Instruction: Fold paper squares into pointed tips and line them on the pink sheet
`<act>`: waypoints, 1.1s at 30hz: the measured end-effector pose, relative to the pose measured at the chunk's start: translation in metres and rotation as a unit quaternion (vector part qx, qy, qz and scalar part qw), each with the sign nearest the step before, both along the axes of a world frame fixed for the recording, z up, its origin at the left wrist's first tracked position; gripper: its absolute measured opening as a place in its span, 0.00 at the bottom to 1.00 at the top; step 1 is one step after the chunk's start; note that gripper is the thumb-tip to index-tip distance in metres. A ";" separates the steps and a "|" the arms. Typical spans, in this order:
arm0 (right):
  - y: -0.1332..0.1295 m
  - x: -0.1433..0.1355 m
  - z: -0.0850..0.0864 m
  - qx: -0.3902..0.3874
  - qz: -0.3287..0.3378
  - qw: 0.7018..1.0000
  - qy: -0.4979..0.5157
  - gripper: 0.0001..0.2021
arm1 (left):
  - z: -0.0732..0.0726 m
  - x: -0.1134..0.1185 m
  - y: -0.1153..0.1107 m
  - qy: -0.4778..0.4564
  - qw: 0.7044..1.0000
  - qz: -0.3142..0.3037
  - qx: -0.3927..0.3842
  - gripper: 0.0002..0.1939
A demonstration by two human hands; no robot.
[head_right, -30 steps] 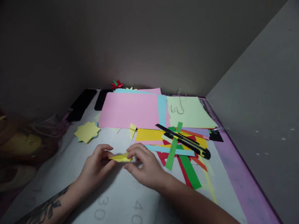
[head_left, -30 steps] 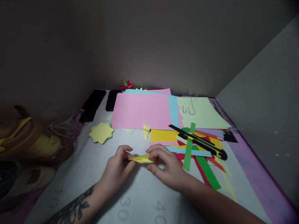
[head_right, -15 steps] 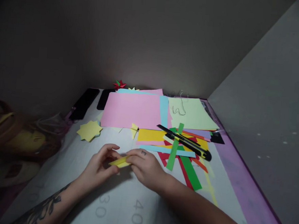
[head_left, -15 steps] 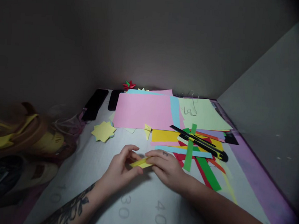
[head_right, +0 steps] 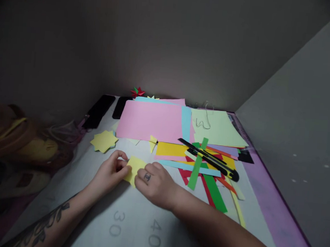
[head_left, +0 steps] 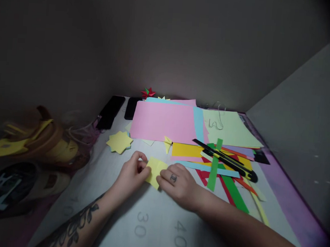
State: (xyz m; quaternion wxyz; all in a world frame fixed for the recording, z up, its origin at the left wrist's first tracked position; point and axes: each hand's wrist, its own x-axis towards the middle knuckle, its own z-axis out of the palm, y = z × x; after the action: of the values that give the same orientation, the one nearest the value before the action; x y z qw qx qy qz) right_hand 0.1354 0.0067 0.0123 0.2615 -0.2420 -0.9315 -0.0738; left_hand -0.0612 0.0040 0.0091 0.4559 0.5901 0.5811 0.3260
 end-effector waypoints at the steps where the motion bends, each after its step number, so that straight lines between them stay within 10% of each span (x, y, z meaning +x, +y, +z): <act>1: 0.003 -0.002 -0.002 -0.003 0.006 1.000 -0.021 0.10 | -0.001 -0.003 0.000 0.008 1.000 0.004 0.010 0.09; 6: 0.015 -0.002 -0.014 -0.105 -0.010 0.990 -0.089 0.11 | -0.007 -0.020 -0.004 0.137 0.977 -0.053 0.153 0.16; 12: 0.019 0.006 -0.018 -0.277 -0.070 0.957 -0.046 0.10 | -0.002 -0.027 -0.008 0.272 0.872 -0.233 0.334 0.15; 23: 0.025 0.011 -0.017 -0.184 0.015 0.982 -0.040 0.12 | 0.006 -0.022 -0.017 0.336 0.842 -0.287 0.311 0.13; 33: 0.025 -0.001 -0.014 -0.357 -0.080 0.930 0.038 0.06 | 0.007 -0.021 -0.017 0.335 0.838 -0.305 0.305 0.17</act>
State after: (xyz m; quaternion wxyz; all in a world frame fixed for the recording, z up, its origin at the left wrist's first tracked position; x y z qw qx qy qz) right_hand 0.1344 0.0322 -0.0014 0.1866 -0.3960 -0.8631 0.2519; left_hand -0.0825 -0.0126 0.0158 0.1070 0.9198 0.3601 0.1132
